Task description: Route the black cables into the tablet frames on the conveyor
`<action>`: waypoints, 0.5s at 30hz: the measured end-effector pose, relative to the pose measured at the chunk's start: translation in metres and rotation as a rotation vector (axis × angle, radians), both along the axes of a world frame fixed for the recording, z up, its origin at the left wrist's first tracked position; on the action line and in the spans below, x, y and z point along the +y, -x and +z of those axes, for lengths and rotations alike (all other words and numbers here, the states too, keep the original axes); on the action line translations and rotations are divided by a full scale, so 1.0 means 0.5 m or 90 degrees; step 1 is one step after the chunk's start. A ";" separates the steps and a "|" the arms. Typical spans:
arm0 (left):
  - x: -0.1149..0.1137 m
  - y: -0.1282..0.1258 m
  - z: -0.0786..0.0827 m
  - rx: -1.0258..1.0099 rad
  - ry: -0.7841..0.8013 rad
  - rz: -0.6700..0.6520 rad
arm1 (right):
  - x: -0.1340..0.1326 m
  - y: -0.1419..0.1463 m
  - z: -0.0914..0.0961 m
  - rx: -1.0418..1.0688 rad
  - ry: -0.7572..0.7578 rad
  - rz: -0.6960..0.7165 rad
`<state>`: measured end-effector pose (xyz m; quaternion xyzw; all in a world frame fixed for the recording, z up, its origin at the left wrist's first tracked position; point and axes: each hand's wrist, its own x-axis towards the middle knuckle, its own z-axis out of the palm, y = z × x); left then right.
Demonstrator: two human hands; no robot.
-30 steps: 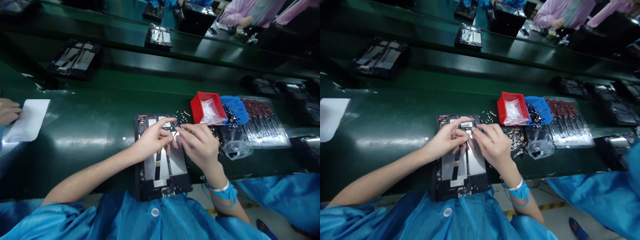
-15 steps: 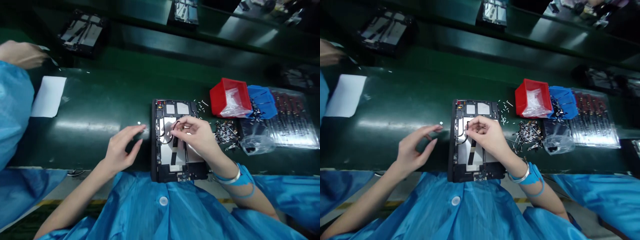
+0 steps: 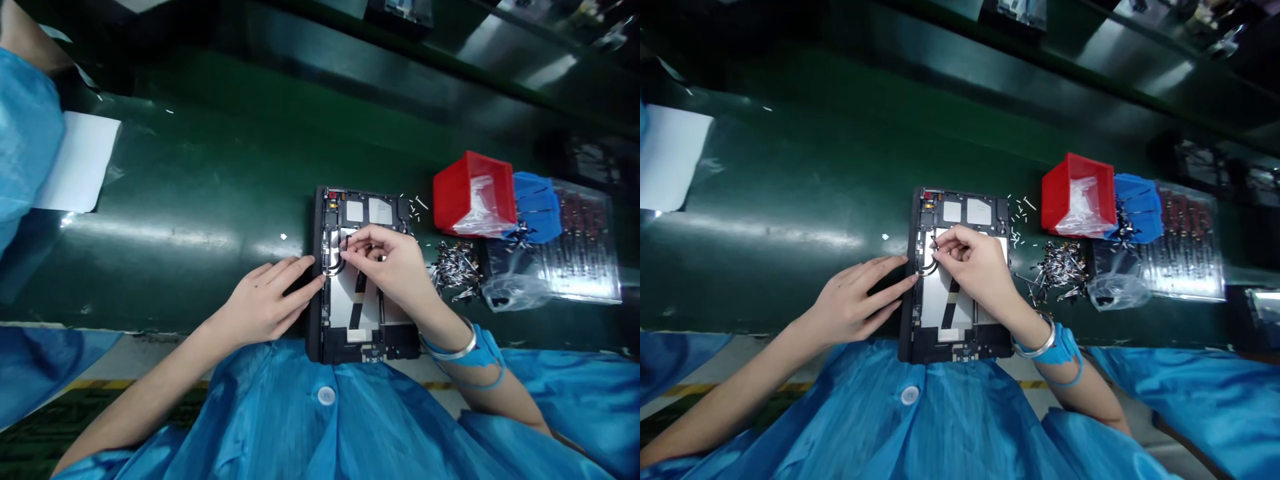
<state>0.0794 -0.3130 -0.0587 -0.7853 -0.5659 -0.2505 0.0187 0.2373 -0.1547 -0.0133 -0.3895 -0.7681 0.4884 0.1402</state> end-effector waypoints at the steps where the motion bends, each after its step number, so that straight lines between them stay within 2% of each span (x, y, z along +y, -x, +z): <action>1: 0.001 -0.002 0.002 0.008 0.000 0.002 | 0.001 -0.001 0.003 -0.005 0.003 -0.001; 5: 0.010 -0.011 0.015 0.038 -0.009 0.029 | 0.012 -0.002 0.016 -0.020 0.038 0.008; 8: 0.015 -0.017 0.024 0.047 -0.007 0.048 | 0.028 0.002 0.022 -0.060 0.011 0.055; 11: 0.016 -0.018 0.027 0.036 -0.011 0.039 | 0.046 0.007 0.021 -0.097 -0.021 0.095; 15: 0.017 -0.011 0.023 0.026 -0.038 -0.004 | 0.058 0.013 0.019 -0.114 -0.012 0.116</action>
